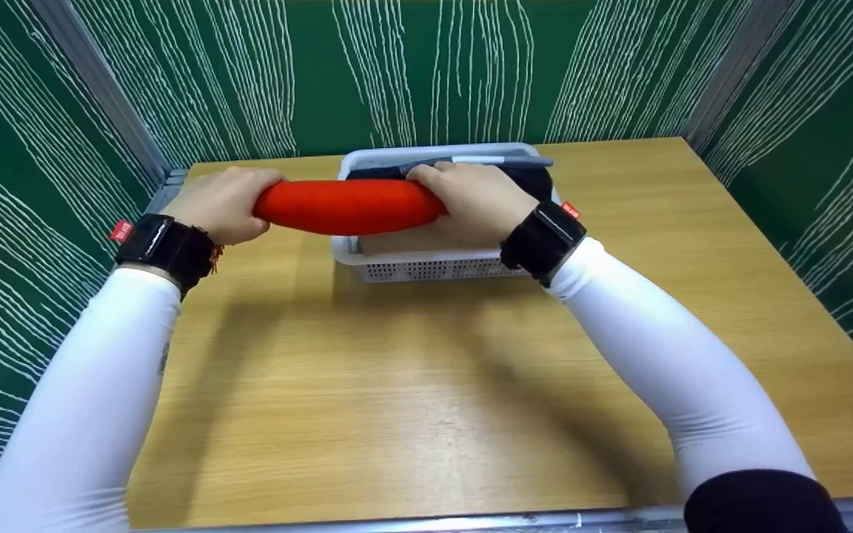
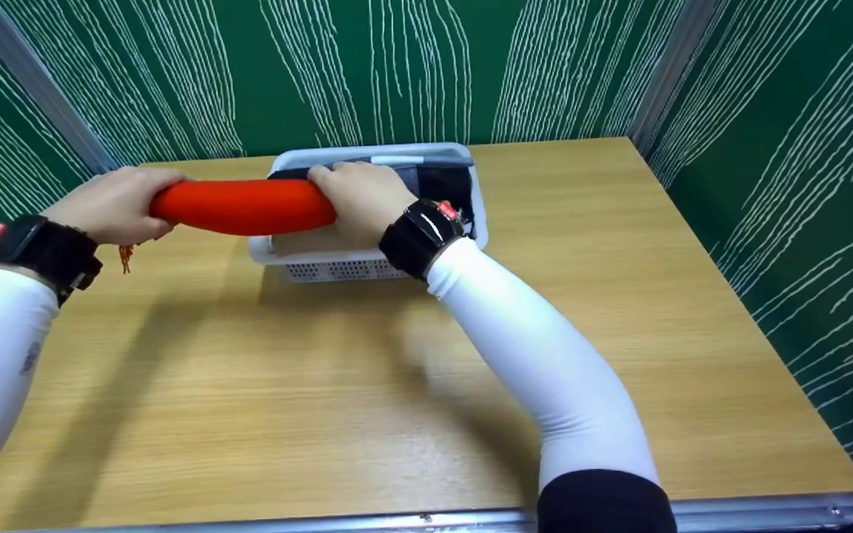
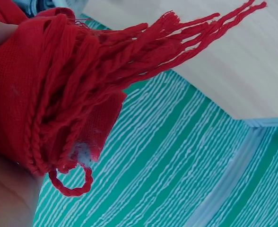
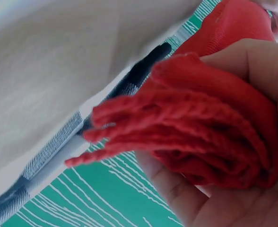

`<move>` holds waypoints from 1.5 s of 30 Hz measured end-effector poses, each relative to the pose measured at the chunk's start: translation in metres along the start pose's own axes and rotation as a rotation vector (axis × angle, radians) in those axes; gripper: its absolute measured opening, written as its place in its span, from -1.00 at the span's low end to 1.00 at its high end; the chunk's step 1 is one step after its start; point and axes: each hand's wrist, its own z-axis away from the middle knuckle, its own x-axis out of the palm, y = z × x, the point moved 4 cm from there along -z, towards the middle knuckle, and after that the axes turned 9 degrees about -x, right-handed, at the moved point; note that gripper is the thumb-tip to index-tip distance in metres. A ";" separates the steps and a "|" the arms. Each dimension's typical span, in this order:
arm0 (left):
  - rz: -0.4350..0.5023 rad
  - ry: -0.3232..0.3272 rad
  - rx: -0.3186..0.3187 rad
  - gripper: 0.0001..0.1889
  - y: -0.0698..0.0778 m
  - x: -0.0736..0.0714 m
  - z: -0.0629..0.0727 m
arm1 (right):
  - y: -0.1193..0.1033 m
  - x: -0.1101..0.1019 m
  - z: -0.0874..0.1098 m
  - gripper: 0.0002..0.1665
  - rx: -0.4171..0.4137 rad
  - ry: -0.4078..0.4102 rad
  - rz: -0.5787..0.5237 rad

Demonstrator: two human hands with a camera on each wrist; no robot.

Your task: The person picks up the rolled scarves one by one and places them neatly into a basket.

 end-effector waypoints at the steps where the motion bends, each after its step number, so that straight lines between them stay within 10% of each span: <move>1: -0.003 0.001 0.000 -0.51 0.001 0.000 -0.001 | 0.001 -0.001 0.000 -0.33 0.004 -0.002 -0.001; 45: 0.030 0.133 0.173 -0.45 0.067 -0.009 -0.037 | 0.073 -0.030 0.045 -0.30 0.140 0.081 0.040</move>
